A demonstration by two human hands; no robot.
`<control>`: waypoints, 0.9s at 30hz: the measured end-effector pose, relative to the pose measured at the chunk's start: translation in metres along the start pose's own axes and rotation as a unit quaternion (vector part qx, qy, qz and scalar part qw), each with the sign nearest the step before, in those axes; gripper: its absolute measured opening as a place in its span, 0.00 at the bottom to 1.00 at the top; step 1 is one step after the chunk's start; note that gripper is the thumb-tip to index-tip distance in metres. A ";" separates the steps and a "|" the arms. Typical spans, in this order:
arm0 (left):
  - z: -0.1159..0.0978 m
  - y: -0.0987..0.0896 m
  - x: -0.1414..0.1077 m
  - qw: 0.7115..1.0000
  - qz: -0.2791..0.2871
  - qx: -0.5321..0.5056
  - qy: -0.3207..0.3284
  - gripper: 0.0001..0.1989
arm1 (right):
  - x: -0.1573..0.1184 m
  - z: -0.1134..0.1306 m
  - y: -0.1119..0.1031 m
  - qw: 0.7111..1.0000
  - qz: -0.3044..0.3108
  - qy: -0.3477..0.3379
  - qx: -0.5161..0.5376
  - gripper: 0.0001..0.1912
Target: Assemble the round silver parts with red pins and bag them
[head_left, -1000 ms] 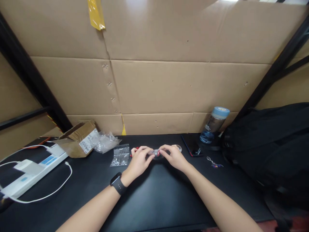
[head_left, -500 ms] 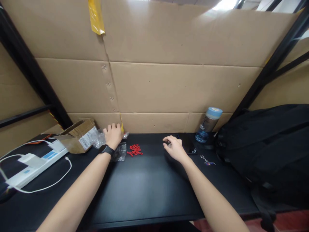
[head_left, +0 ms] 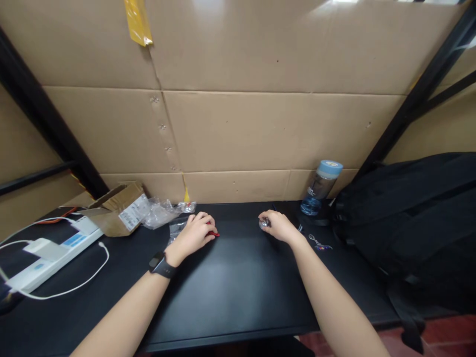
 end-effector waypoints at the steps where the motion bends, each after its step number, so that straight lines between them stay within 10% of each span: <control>1: -0.002 0.001 0.001 1.000 -0.004 0.004 0.000 0.06 | 0.000 0.000 0.000 1.000 -0.001 -0.004 0.003 0.19; 8: -0.008 -0.016 0.001 0.996 -0.059 -0.038 -0.058 0.09 | 0.000 -0.003 -0.009 1.000 -0.012 -0.004 0.019 0.17; 19: -0.021 -0.020 -0.001 0.961 -0.104 -0.227 -0.119 0.06 | -0.014 0.109 -0.015 0.922 -0.117 -0.094 0.357 0.19; 27: -0.023 -0.017 -0.001 0.931 -0.160 -0.313 -0.104 0.04 | -0.023 0.133 -0.013 0.904 -0.142 -0.111 0.389 0.16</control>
Point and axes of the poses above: each hand's wrist, its own x-axis towards the middle knuckle, its own y-axis out of the palm, z = x × y, the point moved 10 cm from there along x, towards the middle knuckle, and after that the axes turned 3 degrees about -z, right-handed, at the moved point
